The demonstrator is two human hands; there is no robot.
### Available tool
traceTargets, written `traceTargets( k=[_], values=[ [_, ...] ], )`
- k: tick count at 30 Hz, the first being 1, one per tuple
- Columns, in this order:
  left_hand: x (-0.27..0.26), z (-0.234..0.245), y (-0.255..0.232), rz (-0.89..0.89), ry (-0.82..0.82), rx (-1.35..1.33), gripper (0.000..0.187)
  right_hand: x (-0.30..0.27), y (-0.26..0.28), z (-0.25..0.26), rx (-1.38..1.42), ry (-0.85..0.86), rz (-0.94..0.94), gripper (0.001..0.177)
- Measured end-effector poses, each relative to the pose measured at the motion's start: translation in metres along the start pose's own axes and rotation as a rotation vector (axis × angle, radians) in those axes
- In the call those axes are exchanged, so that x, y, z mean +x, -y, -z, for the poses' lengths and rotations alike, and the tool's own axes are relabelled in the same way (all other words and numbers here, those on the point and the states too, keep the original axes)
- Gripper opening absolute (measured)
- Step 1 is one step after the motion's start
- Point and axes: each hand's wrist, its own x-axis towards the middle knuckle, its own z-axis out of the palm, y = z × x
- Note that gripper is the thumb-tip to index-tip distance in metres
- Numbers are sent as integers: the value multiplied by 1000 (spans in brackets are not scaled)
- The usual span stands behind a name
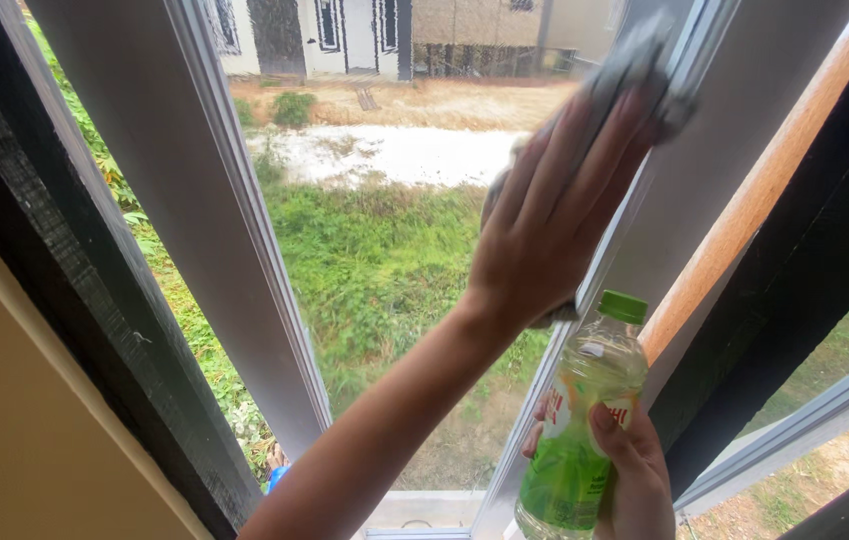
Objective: The person cleans the glass panes and frame of an open window by wiping them with a cloth while holding a plastic bottle.
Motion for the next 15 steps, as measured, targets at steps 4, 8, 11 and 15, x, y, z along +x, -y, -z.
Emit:
traceTargets(
  k=[4, 8, 11, 15],
  values=[
    [-92, 6, -29, -49, 106, 84, 46, -14, 3, 12, 53, 78, 15, 60],
    [-152, 11, -50, -99, 217, 105, 49, -26, 3, 19, 93, 137, -11, 60],
    [-154, 11, -52, -86, 187, 155, 47, -33, 1, 17, 44, 63, -60, 64],
    [-91, 4, -32, 14, 83, 109, 45, -37, 0, 12, 55, 59, -97, 67]
  ],
)
